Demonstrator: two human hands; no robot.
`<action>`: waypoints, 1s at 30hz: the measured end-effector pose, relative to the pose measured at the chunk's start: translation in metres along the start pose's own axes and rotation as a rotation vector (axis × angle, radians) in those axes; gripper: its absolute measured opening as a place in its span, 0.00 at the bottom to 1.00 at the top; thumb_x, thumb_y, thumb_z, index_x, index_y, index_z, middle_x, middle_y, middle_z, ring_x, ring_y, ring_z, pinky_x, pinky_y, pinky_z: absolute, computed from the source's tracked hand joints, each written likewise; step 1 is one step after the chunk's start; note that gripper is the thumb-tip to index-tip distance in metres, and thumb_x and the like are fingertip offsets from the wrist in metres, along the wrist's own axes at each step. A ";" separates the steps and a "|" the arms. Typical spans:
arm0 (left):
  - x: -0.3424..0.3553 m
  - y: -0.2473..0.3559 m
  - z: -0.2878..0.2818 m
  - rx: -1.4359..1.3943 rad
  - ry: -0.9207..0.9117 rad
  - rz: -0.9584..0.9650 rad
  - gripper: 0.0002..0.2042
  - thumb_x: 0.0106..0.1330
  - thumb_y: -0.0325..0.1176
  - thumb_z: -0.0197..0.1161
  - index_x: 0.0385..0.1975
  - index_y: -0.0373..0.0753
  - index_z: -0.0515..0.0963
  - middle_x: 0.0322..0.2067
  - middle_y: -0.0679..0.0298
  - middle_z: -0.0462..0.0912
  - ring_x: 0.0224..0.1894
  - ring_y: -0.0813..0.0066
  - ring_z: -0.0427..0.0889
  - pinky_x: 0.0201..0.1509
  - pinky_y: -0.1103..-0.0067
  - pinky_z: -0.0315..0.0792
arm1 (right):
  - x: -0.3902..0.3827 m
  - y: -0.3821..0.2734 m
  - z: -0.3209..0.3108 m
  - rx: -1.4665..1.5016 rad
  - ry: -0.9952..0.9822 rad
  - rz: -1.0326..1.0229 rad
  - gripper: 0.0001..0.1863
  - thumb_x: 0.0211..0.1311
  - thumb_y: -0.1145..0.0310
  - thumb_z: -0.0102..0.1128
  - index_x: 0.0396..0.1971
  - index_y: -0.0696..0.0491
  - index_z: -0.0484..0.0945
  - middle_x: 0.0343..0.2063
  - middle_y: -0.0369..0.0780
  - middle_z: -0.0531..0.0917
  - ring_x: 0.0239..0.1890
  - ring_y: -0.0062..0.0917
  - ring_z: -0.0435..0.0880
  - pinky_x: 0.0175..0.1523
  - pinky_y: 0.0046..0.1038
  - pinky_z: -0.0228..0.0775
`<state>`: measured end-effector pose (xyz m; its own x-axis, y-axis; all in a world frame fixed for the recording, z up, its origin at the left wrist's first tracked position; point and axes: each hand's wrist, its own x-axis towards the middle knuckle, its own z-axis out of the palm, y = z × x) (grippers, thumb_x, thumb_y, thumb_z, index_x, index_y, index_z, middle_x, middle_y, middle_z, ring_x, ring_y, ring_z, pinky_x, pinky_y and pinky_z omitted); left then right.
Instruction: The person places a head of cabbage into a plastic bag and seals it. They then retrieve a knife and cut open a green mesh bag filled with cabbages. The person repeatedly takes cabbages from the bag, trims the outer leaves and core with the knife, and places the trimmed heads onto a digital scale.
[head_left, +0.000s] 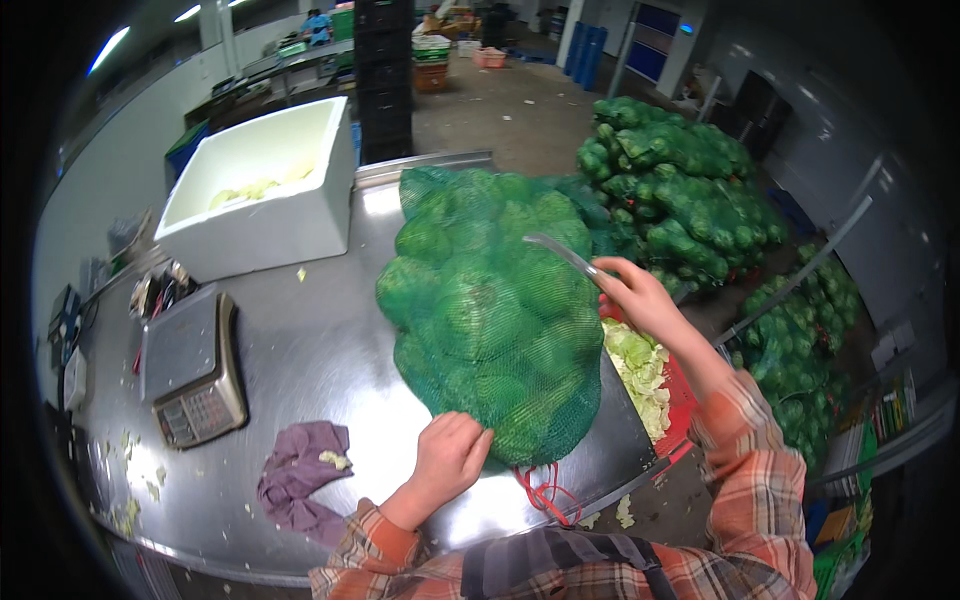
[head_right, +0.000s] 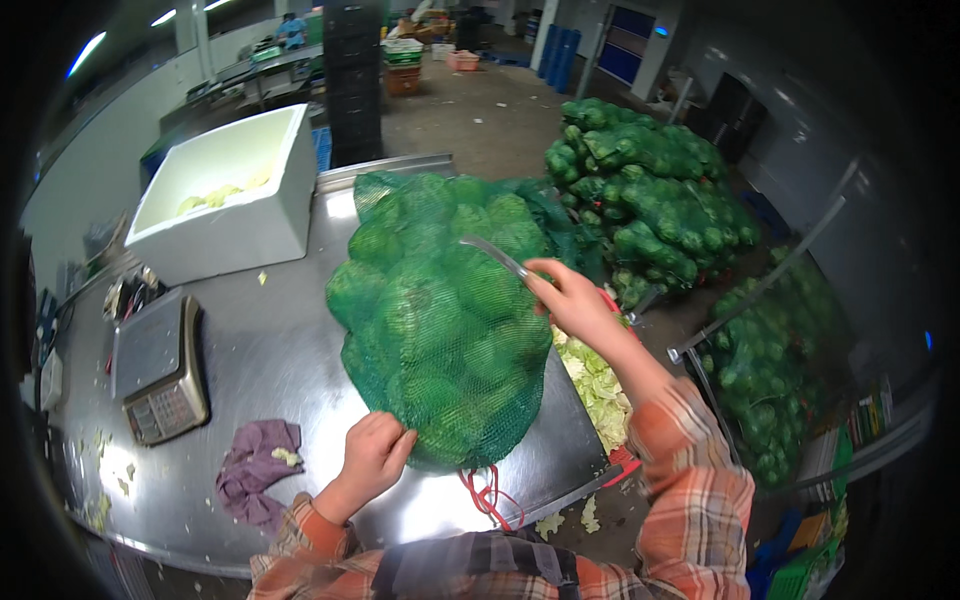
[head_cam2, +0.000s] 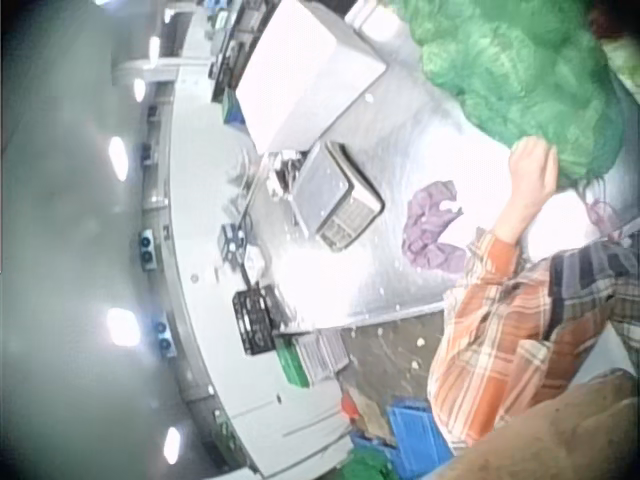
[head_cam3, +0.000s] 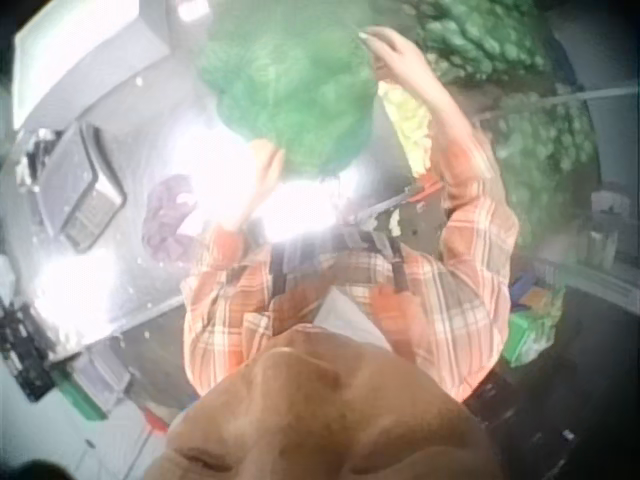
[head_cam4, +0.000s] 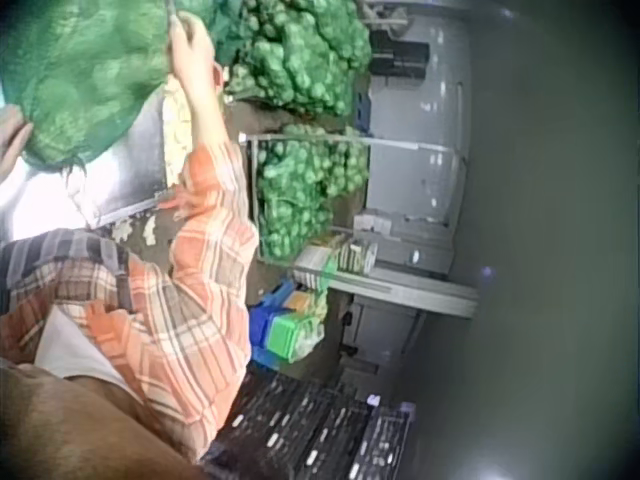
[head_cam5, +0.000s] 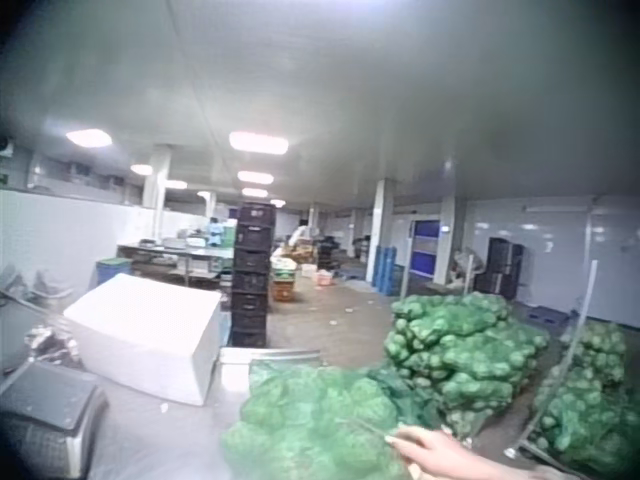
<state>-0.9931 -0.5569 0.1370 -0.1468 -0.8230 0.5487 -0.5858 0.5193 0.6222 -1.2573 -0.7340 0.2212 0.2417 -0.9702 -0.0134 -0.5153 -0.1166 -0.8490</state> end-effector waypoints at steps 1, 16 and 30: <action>-0.001 -0.001 -0.002 -0.024 -0.013 -0.001 0.09 0.52 0.25 0.62 0.16 0.36 0.68 0.17 0.58 0.68 0.21 0.58 0.69 0.27 0.68 0.63 | 0.021 -0.008 0.001 -0.067 -0.027 0.019 0.20 0.62 0.58 0.53 0.48 0.55 0.74 0.23 0.37 0.79 0.15 0.17 0.72 0.20 0.23 0.64; -0.009 -0.009 -0.006 -0.189 0.036 -0.042 0.11 0.51 0.21 0.62 0.15 0.36 0.66 0.14 0.59 0.64 0.18 0.60 0.64 0.21 0.70 0.58 | 0.097 0.023 0.041 -0.622 -0.228 -0.136 0.21 0.58 0.59 0.51 0.49 0.53 0.76 0.41 0.48 0.81 0.42 0.38 0.80 0.50 0.35 0.71; -0.044 -0.008 -0.004 -0.182 0.007 -0.208 0.13 0.54 0.20 0.61 0.14 0.35 0.63 0.14 0.59 0.61 0.16 0.62 0.62 0.20 0.71 0.55 | 0.000 -0.049 -0.032 -0.450 -0.231 0.037 0.22 0.61 0.56 0.50 0.50 0.52 0.75 0.34 0.44 0.82 0.32 0.31 0.81 0.37 0.31 0.73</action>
<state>-0.9785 -0.5238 0.1099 -0.0327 -0.9152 0.4017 -0.4500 0.3724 0.8117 -1.2581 -0.7348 0.2798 0.3659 -0.9092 -0.1989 -0.8182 -0.2124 -0.5343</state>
